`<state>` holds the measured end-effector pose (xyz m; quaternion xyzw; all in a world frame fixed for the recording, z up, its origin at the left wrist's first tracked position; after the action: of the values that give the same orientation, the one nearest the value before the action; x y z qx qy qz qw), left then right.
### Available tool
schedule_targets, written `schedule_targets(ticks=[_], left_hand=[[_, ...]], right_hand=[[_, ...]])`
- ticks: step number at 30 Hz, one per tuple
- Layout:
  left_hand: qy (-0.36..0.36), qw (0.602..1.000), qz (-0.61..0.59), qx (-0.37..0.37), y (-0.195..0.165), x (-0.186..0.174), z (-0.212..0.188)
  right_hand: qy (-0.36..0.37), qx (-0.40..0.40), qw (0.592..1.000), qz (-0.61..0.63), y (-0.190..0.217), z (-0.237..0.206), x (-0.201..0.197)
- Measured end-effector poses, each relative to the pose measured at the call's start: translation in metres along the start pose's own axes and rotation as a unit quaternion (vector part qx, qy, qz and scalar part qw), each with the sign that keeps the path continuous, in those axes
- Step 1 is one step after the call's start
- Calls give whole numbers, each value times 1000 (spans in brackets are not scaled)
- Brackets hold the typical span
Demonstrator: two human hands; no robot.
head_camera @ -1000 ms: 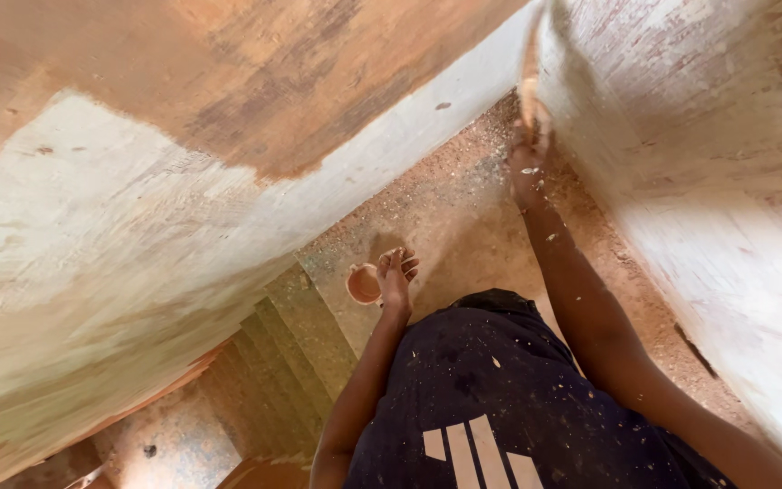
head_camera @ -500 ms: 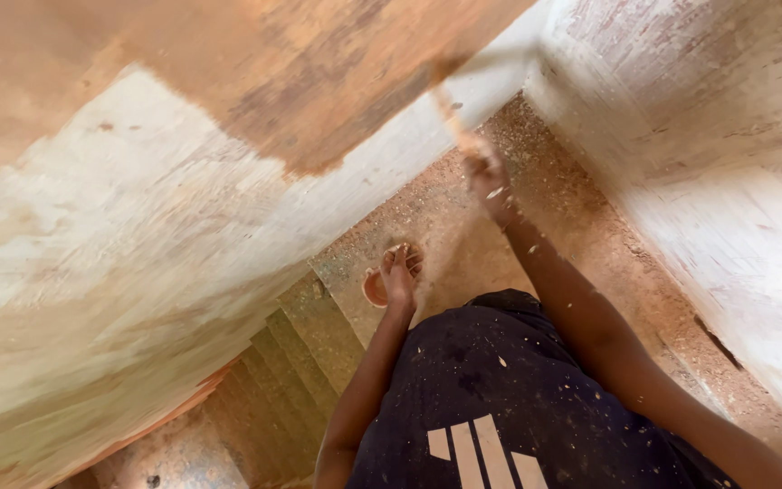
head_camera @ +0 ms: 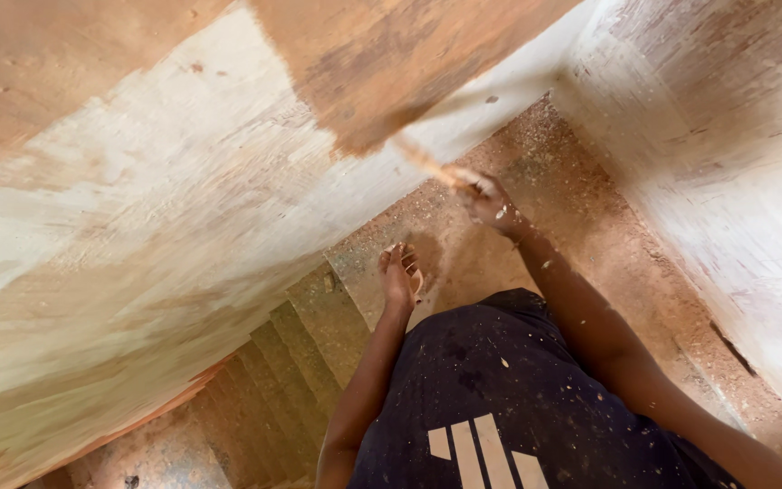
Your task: The person paints the ceiling and wall surfaces of a stairwell with a light brown paint using a brush and a small container. They repeatedly dip the brush into the container and apply paint to the ceiling and upper wall areas.
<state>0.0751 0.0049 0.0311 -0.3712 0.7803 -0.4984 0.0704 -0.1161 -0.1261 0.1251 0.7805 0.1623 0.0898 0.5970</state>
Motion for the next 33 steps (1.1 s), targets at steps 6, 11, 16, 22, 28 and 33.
schedule_targets(ticks=[6,11,16,22,28,33], left_hand=[[5,1000,10,12,-4,-16,6],[-3,1000,-29,-3,7,-13,8],[-16,999,-1,-36,18,0,6],[-3,999,3,-37,22,20,1],[-15,999,-1,-31,21,25,-1],[-16,998,55,-27,18,38,-1]], right_hand=[[-123,-96,985,76,-1,4,-23],[-205,-26,965,164,-21,6,-22],[3,-47,997,-58,-27,-11,49],[-136,-53,989,20,-13,0,-27],[-241,-29,964,111,-6,8,-89],[-107,-13,994,7,-19,2,-12]])
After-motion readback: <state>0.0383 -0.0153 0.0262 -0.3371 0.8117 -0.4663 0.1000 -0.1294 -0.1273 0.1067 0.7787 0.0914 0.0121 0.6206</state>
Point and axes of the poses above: each hand's wrist, its own z-axis towards the middle knuckle, its own x-axis out of the palm, y = z × x, the point moved 5 cm from there along z, towards the middle knuckle, and after that the axes turned 8 degrees about x, right-handed, at the moved point
